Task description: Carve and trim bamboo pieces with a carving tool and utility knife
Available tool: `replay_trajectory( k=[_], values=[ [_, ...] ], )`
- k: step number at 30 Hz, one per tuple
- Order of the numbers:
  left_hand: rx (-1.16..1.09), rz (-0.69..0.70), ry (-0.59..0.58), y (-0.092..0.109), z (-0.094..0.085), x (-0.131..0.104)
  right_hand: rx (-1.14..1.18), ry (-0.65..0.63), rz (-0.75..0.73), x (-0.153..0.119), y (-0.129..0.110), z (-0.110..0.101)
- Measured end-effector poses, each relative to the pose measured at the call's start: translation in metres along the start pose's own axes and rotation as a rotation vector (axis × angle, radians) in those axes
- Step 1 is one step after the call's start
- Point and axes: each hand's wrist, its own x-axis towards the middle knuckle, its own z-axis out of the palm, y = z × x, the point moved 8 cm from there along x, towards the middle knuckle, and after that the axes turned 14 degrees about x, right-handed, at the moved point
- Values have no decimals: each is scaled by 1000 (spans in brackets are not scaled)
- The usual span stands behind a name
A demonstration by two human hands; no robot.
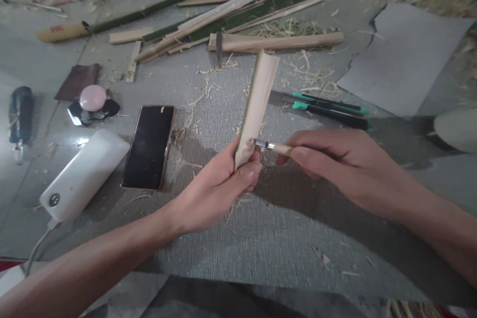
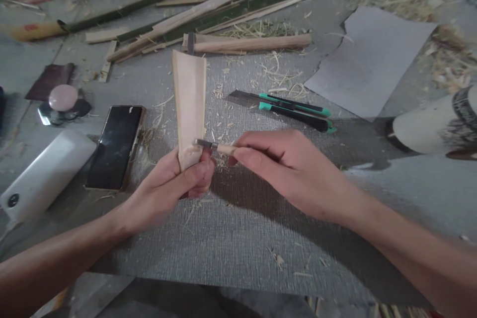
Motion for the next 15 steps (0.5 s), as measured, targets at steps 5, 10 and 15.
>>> replay_trajectory(
  k=[5,10,15],
  values=[
    [-151,-13,43,11,2,8,-207,161,-49,-8,-5,-12],
    [-146,-22,70,11,0,10,-433,131,-202,-15,-6,-4],
    [-72,12,84,11,-5,4,-478,140,-232,-18,-8,-1]
  ],
)
